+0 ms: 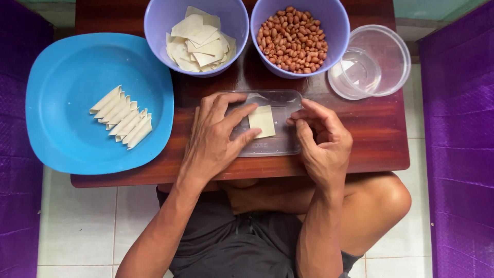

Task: Wrapping individual peanuts in small square dough wrappers and rolling them into small cylinders.

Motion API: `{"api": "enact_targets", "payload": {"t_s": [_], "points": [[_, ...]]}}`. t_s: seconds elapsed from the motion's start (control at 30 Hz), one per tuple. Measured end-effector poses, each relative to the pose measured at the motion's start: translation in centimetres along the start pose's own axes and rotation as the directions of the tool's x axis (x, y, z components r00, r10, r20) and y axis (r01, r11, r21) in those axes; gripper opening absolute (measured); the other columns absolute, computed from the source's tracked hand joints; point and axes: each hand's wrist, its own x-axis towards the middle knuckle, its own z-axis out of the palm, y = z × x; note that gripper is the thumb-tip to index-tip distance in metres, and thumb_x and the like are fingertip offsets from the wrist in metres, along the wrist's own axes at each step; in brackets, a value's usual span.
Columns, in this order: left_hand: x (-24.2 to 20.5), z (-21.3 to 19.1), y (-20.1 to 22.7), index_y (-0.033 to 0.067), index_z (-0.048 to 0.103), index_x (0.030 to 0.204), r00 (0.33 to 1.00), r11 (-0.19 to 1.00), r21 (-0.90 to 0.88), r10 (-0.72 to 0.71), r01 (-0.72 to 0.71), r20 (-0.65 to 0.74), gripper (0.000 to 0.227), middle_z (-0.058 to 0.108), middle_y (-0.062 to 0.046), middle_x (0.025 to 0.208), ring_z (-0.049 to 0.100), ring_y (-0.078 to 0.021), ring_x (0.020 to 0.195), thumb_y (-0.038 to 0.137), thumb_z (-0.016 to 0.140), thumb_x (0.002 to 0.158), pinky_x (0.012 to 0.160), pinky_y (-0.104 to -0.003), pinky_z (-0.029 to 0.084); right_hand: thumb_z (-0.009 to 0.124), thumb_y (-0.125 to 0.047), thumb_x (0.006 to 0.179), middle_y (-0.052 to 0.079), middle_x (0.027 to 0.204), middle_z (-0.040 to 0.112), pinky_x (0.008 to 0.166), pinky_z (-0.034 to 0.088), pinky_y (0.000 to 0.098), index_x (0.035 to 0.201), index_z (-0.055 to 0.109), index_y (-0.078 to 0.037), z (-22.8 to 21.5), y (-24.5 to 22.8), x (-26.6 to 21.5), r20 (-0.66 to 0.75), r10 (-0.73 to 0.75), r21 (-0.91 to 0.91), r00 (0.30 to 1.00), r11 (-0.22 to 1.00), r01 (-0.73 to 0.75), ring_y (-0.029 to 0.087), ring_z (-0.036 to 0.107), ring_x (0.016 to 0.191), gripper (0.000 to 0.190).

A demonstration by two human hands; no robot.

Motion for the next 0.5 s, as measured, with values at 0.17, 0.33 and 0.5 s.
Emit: {"api": "enact_targets", "payload": {"t_s": [0.17,0.33,0.5], "points": [[-0.02,-0.02,0.17,0.0196,0.07,0.128,1.0,1.0,0.008,0.004,-0.004,0.008,0.039,0.055,-0.006,0.134,0.044,-0.0325,0.132,0.039,0.072,0.094,0.094,-0.046,0.042,0.062,0.011,0.098,0.023,0.099,0.07,0.076,0.061,0.0405,0.129,0.063,0.009,-0.11,0.05,-0.21,0.016,0.01,-0.048,1.0,0.999,-0.009,0.028,0.075,0.087,0.031],[0.49,-0.26,0.23,0.0184,0.07,0.128,0.999,1.0,-0.01,0.025,-0.026,-0.047,0.029,0.059,-0.005,0.129,0.049,-0.0318,0.128,0.027,0.063,0.102,0.095,-0.043,0.043,0.061,0.012,0.097,0.022,0.095,0.071,0.069,0.059,0.0364,0.125,0.066,0.009,-0.21,-0.09,0.19,0.001,-0.012,-0.098,1.0,0.995,0.012,0.026,0.074,0.084,0.028],[0.51,-0.22,0.34,0.0155,0.069,0.131,0.999,0.998,-0.05,0.023,-0.024,-0.028,0.046,0.06,-0.006,0.13,0.049,-0.0321,0.129,0.036,0.078,0.091,0.098,-0.044,0.042,0.062,0.012,0.096,0.021,0.093,0.072,0.068,0.06,0.0374,0.122,0.067,0.008,-0.16,-0.29,0.39,0.002,0.004,-0.091,1.0,0.996,-0.004,0.026,0.074,0.083,0.027]]}}
